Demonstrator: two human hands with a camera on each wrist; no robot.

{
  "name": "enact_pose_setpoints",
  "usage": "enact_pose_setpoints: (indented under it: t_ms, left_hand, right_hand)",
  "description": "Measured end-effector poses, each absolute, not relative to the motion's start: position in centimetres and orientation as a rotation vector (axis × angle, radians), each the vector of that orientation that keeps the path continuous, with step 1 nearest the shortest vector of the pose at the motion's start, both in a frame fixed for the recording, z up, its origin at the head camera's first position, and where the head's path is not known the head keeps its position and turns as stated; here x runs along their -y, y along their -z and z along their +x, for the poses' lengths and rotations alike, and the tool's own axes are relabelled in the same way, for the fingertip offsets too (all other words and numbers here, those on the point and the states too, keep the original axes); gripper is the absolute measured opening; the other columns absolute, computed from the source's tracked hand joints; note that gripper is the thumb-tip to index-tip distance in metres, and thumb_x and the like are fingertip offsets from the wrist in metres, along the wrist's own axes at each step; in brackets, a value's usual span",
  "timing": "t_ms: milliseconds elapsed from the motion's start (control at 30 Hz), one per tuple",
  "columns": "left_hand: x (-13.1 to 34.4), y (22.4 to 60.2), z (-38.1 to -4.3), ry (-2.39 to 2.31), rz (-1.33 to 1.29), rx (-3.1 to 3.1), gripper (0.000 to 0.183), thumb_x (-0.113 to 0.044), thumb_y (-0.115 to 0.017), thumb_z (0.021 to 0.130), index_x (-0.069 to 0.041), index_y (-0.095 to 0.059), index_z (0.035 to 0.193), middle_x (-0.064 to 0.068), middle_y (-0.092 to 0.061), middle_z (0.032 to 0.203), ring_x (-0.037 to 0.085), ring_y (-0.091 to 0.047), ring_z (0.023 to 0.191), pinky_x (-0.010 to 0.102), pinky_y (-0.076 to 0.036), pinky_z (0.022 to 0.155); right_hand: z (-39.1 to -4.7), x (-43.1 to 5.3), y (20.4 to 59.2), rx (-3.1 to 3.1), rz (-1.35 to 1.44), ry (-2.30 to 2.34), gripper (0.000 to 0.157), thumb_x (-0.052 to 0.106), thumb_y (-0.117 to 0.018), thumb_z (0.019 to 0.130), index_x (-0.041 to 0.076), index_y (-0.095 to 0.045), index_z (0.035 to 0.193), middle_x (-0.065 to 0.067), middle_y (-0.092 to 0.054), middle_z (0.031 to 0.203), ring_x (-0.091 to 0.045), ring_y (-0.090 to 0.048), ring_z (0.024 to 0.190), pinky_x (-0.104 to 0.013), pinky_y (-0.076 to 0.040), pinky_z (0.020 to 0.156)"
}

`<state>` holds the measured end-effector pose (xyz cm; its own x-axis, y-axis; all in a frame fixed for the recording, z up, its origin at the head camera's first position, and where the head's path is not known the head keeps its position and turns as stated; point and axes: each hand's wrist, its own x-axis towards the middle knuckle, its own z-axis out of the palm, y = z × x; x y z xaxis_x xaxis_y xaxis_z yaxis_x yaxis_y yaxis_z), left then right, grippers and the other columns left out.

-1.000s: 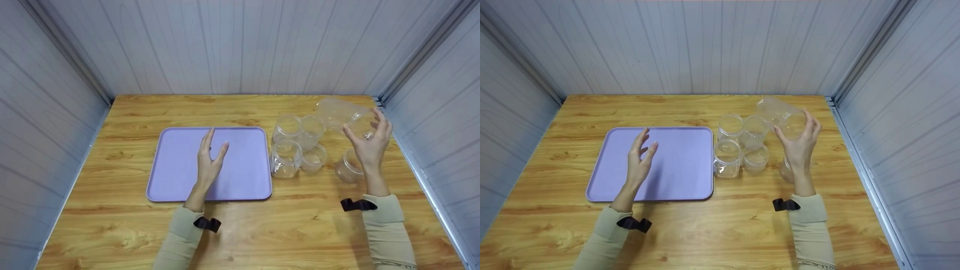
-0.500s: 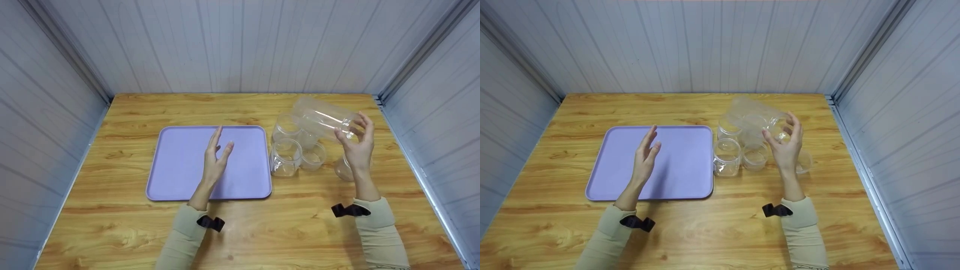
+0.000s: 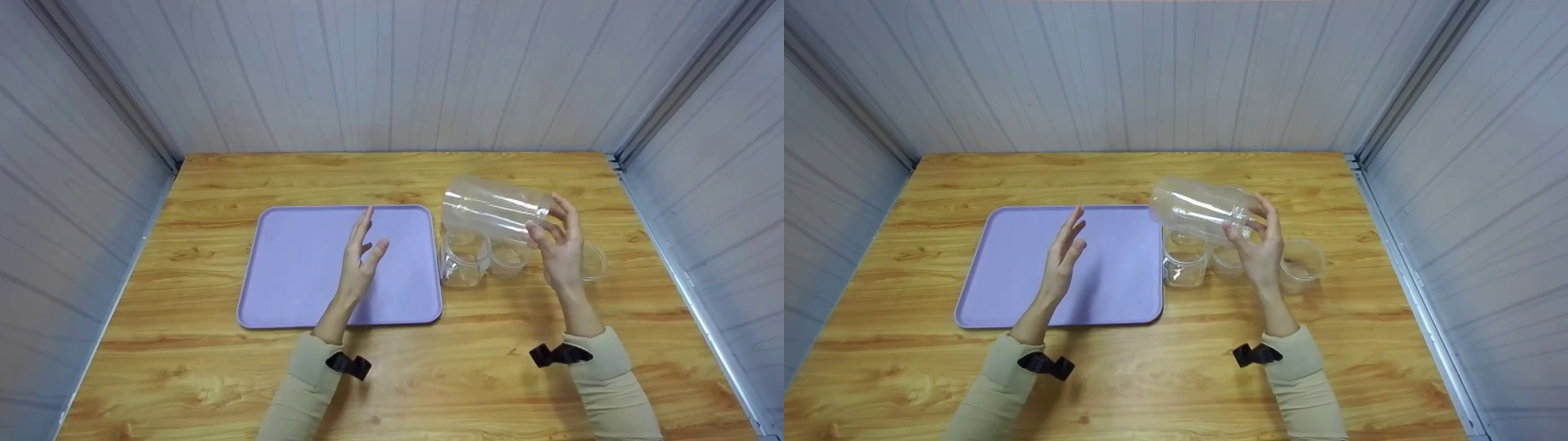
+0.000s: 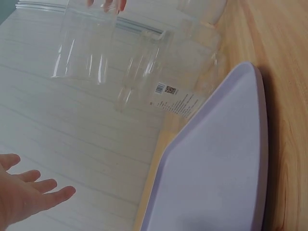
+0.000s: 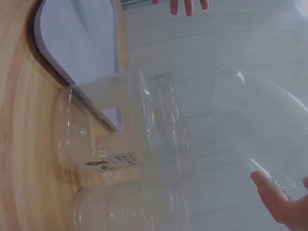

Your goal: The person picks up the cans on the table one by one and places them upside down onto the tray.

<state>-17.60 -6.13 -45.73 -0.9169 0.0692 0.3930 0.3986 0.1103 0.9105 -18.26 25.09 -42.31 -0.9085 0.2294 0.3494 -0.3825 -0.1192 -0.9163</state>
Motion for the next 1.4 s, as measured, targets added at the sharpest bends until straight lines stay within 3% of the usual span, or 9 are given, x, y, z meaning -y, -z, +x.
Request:
enact_pose_setpoints:
  t_ms: [200, 433, 667, 1100, 1300, 1400]
  left_hand:
    - [5.7, 45.3, -17.3, 1.934, -0.480, 2.146, 0.065, -0.023, -0.050, 0.087, 0.000, -0.021, 0.141, 0.020, -0.021, 0.144, 0.037, -0.025, 0.128, 0.054, -0.031, 0.093]
    - [5.2, 42.6, -15.8, 2.001, -0.518, 2.140, 0.066, -0.019, -0.050, 0.087, 0.008, -0.018, 0.139, 0.027, -0.020, 0.141, 0.038, -0.025, 0.127, 0.053, -0.032, 0.093]
    - [4.7, 42.7, -15.7, 2.037, -0.570, 2.105, 0.067, -0.013, -0.049, 0.085, 0.007, -0.016, 0.140, 0.026, -0.021, 0.141, 0.039, -0.026, 0.126, 0.052, -0.036, 0.090]
    - [3.9, 43.4, -16.1, 2.216, -0.576, 2.066, 0.076, -0.020, -0.052, 0.084, 0.004, -0.008, 0.142, 0.026, -0.013, 0.143, 0.043, -0.024, 0.126, 0.048, -0.035, 0.094]
    - [3.7, 45.9, -17.3, 2.287, -0.561, 1.984, 0.078, -0.022, -0.056, 0.083, -0.005, -0.010, 0.144, 0.021, -0.015, 0.144, 0.039, -0.027, 0.125, 0.044, -0.038, 0.094]
    - [3.7, 46.3, -17.3, 2.300, -0.536, 1.965, 0.084, -0.032, -0.059, 0.081, -0.004, -0.010, 0.144, 0.022, -0.017, 0.143, 0.039, -0.030, 0.124, 0.043, -0.038, 0.093]
  right_hand:
    - [-17.6, -24.2, 42.7, 1.868, 0.260, -2.039, 0.057, -0.001, -0.061, 0.079, -0.004, -0.036, 0.130, -0.016, -0.043, 0.111, -0.023, -0.054, 0.091, -0.024, -0.051, 0.072]
    - [-17.1, -23.2, 42.8, 1.889, 0.251, -2.128, 0.056, 0.002, -0.061, 0.081, -0.001, -0.036, 0.131, -0.014, -0.041, 0.109, -0.020, -0.056, 0.087, -0.028, -0.052, 0.069]
    - [-16.9, -22.1, 43.2, 1.937, 0.284, -2.092, 0.055, 0.011, -0.062, 0.082, -0.002, -0.038, 0.130, -0.014, -0.043, 0.107, -0.017, -0.058, 0.085, -0.024, -0.050, 0.072]
    - [-16.7, -20.7, 44.2, 1.970, 0.352, -2.087, 0.055, 0.017, -0.058, 0.083, -0.004, -0.038, 0.130, -0.013, -0.047, 0.108, -0.019, -0.055, 0.093, -0.028, -0.048, 0.080]
    - [-16.6, -20.1, 44.3, 1.977, 0.369, -2.086, 0.051, 0.013, -0.056, 0.083, -0.004, -0.040, 0.128, -0.013, -0.046, 0.107, -0.019, -0.055, 0.089, -0.030, -0.051, 0.072]
    - [-16.6, -19.9, 44.4, 1.970, 0.386, -2.094, 0.051, 0.012, -0.056, 0.083, -0.006, -0.039, 0.128, -0.013, -0.046, 0.108, -0.018, -0.058, 0.087, -0.030, -0.052, 0.070]
